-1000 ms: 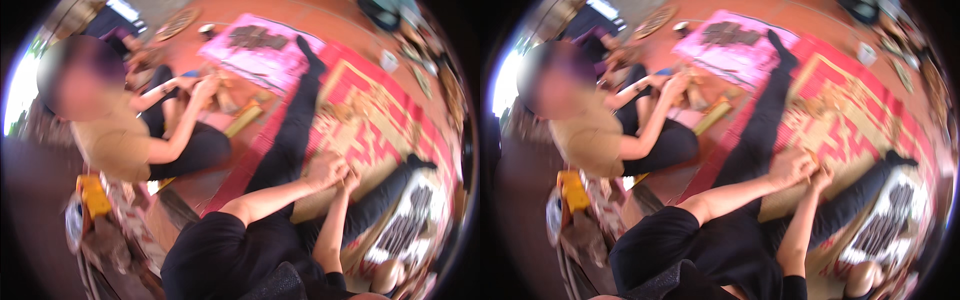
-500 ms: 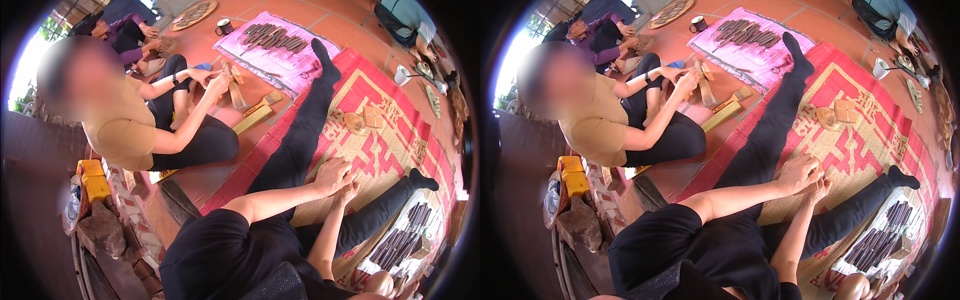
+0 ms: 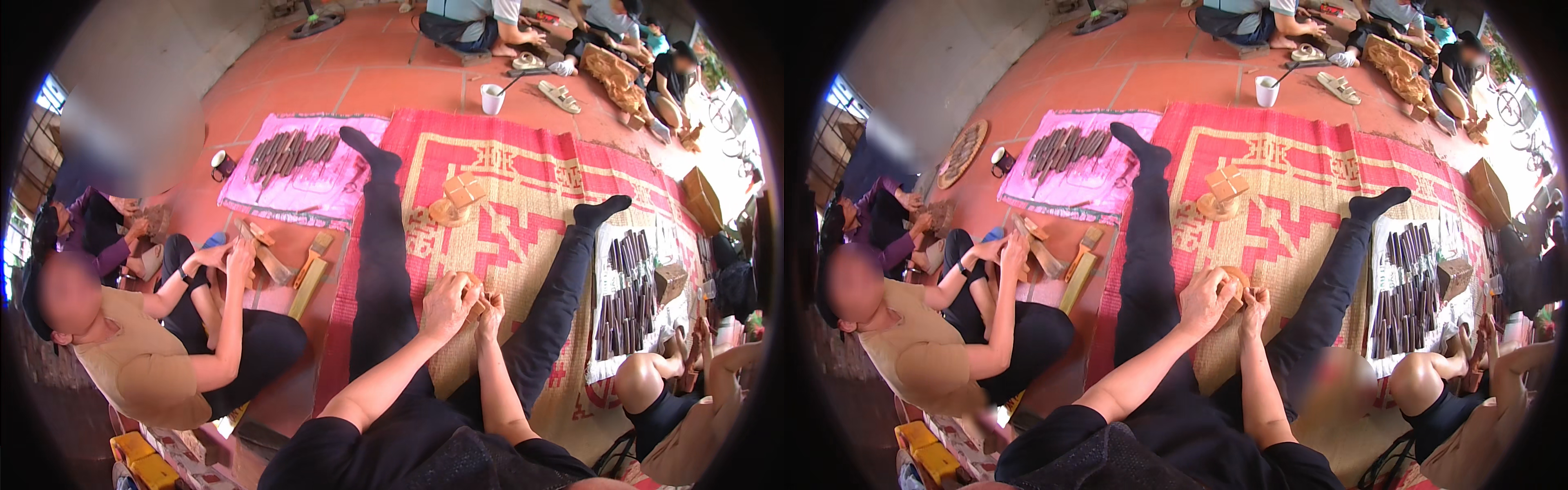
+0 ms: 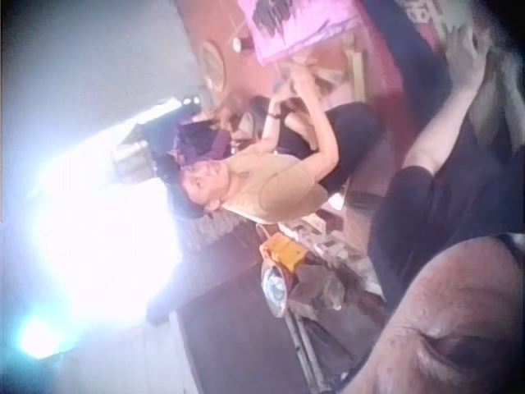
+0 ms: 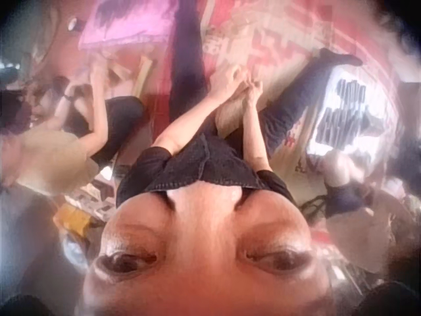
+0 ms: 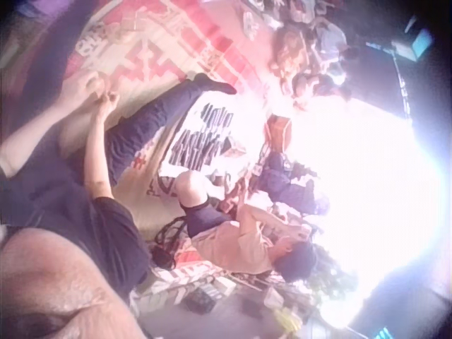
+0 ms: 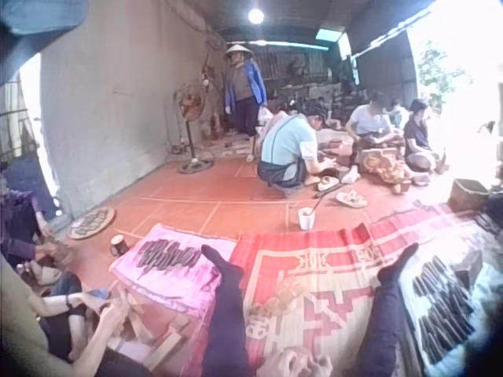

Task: The person is sitting on a mat and carving a small wooden object using a knife. They hold the wood with their left hand and use the knife in their right hand to shape it. Other people are sitting nearby, also working on similar wooden items.

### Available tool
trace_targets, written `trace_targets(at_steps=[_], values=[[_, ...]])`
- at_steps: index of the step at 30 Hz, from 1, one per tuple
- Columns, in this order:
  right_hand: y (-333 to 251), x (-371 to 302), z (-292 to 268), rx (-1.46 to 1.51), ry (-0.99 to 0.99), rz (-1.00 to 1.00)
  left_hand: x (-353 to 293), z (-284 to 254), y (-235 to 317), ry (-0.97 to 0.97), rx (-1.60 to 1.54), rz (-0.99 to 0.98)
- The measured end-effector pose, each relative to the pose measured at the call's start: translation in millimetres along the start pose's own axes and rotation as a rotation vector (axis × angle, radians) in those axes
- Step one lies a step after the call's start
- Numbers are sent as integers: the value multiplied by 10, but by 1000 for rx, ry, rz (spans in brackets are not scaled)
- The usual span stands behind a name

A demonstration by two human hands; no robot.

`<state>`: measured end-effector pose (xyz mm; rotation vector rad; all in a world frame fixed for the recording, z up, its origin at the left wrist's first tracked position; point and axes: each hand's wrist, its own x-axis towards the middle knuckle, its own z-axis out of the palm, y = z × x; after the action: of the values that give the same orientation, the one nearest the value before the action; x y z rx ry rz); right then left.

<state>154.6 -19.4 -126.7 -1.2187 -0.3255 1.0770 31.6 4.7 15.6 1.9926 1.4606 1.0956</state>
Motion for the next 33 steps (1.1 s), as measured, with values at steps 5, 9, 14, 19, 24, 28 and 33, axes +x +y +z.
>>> trace_targets(at_steps=[5,9,14,19,24,28,33], values=[[49,43,-1,-27,-38,-25,57,-113,-2,34,99,188],[141,186,-42,-40,-97,-19,122,-155,-88,-119,86,419],[20,180,73,-43,-93,-43,155,-246,-91,-260,23,342],[-217,388,24,-269,-137,-79,86,-133,-155,-118,-57,121],[-430,439,10,-392,-212,-81,32,-145,46,-92,150,192],[-517,392,118,-411,-251,-103,-19,-33,86,-84,87,201],[-451,481,42,-471,-251,-116,-79,-26,193,-149,232,285]])
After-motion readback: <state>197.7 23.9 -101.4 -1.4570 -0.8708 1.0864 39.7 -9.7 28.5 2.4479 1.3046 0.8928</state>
